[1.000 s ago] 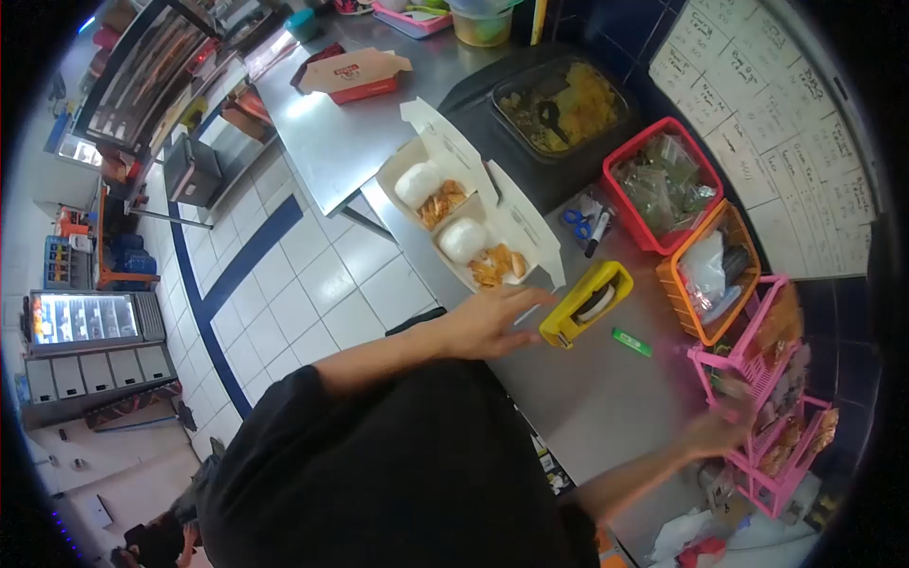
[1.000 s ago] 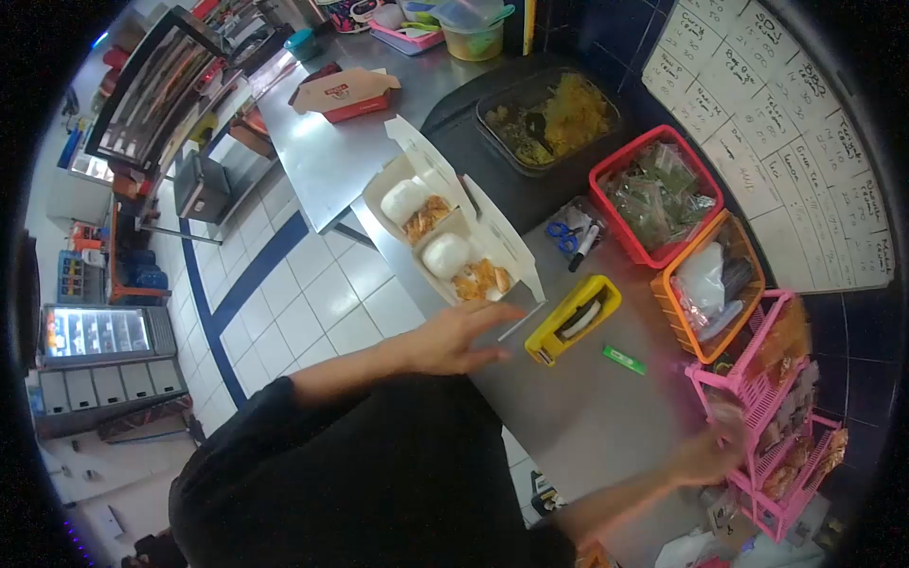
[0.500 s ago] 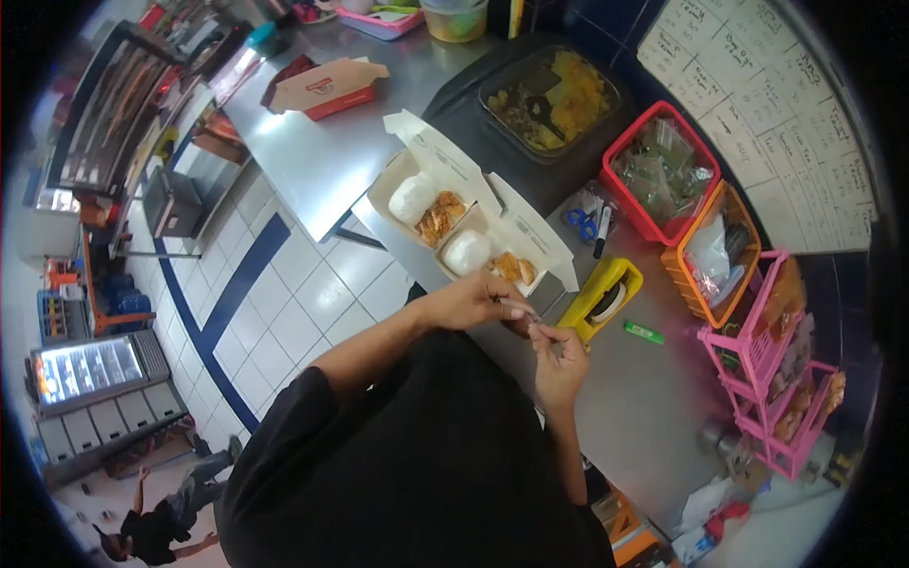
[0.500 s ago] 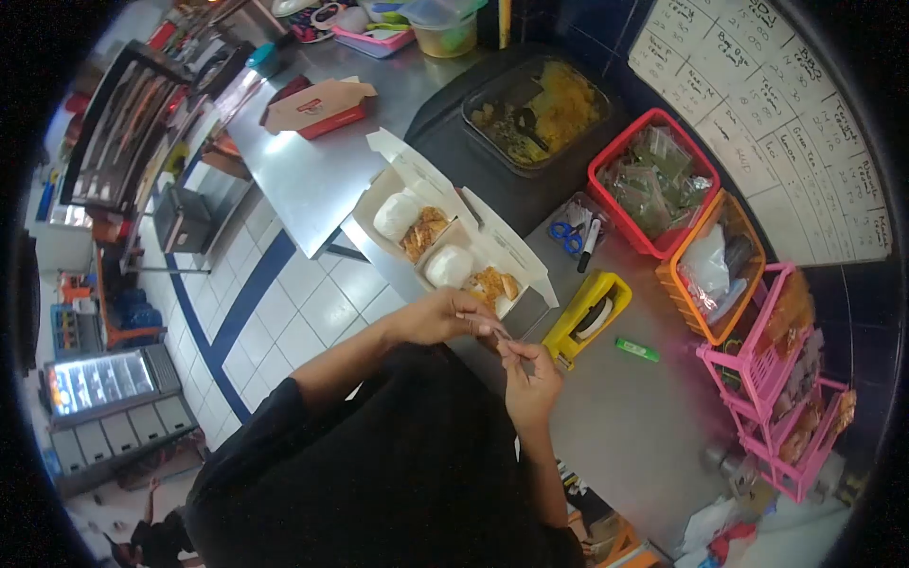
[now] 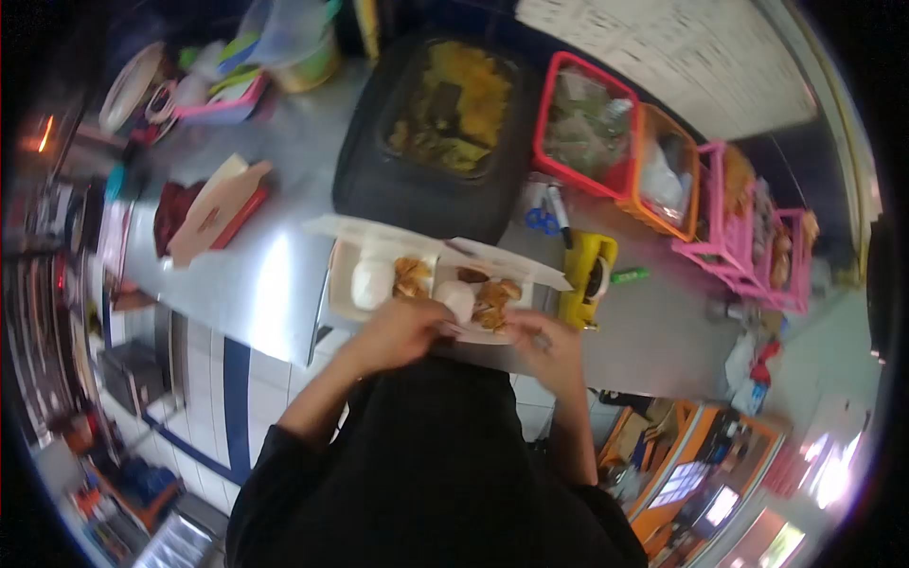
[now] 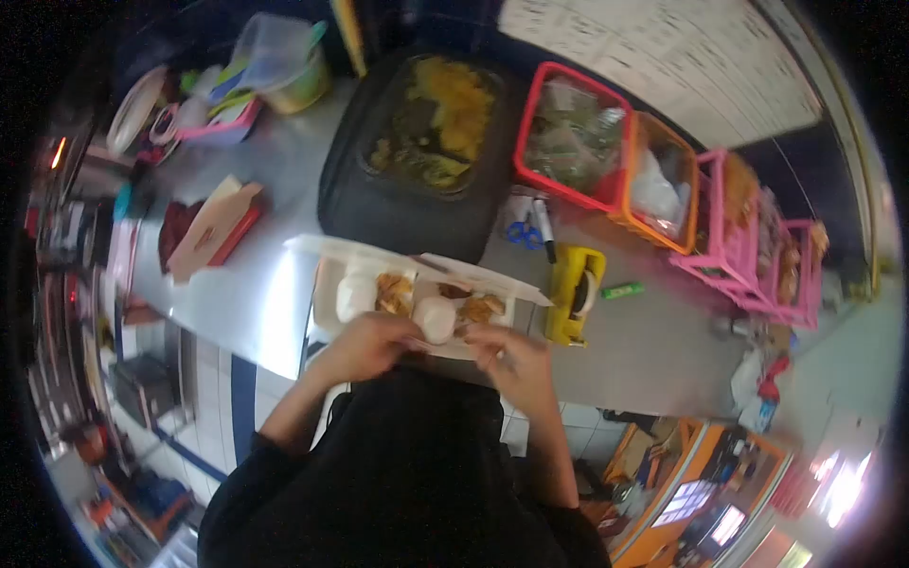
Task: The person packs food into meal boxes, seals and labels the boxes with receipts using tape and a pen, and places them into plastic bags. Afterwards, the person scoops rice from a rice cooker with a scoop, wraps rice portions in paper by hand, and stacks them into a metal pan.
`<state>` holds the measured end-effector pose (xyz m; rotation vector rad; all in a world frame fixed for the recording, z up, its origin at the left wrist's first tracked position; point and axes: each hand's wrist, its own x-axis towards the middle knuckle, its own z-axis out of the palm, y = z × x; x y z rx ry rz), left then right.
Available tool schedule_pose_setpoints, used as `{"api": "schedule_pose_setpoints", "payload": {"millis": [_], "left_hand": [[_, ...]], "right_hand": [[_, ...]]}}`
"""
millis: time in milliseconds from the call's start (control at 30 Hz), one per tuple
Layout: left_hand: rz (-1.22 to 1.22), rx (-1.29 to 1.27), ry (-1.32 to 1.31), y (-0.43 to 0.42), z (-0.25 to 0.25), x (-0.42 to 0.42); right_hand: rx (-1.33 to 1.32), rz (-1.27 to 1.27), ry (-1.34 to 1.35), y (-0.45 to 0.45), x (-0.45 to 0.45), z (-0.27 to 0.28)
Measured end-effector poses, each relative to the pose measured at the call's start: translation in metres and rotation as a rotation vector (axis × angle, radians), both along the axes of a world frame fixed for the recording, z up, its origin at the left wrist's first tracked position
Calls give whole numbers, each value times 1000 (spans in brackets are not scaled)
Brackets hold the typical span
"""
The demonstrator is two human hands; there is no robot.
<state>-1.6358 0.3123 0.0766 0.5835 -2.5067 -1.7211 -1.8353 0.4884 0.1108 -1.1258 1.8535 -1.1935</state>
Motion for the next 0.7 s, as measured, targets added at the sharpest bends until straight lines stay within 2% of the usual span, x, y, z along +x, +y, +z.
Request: {"api": "schedule_pose_setpoints", "payload": {"millis": [67, 100, 133, 167, 233, 267, 333, 367, 433, 500, 533, 567, 633, 667, 700], "left_hand": [[59, 40, -67, -45, -1, 19], [108, 43, -114, -64, 0, 26], [227, -203, -88, -72, 17, 26], [351, -454, -59, -80, 37, 27], [471, -550, -58, -82, 54, 37], [529, -511, -69, -79, 59, 42], [586, -504, -64, -63, 63, 51], [640, -480, -56, -54, 62, 55], [702, -405, -86, -35, 62, 60], [871, -231, -131, -16, 54, 68], [978, -88, -81, -7, 30, 79], [1001, -81, -87, 0, 20, 85], [974, -156, -181, 10, 28, 81], [989, -133, -212, 13, 28, 77], [916, -130, -235, 14, 28, 71]], "right_hand": [[-49, -169, 129, -13, -33, 0], [-3, -271, 61, -24, -54, 1], [36, -364, -11, -39, -80, 2], [27, -375, 126, -57, -106, 1], [35, -358, 308, -96, -167, -18], [51, -330, 355, -114, -201, -43], [282, -342, 603, -146, -253, -85], [263, -331, 596, -154, -259, -85], [570, -146, 862, -175, -267, -89], [584, -99, 910, -184, -297, -129], [616, -79, 940, -189, -301, -128], [655, -53, 973, -191, -303, -122], [527, -144, 913, -180, -308, -127], [547, -108, 907, -173, -304, -126], [409, -158, 878, -163, -302, -121]]}}
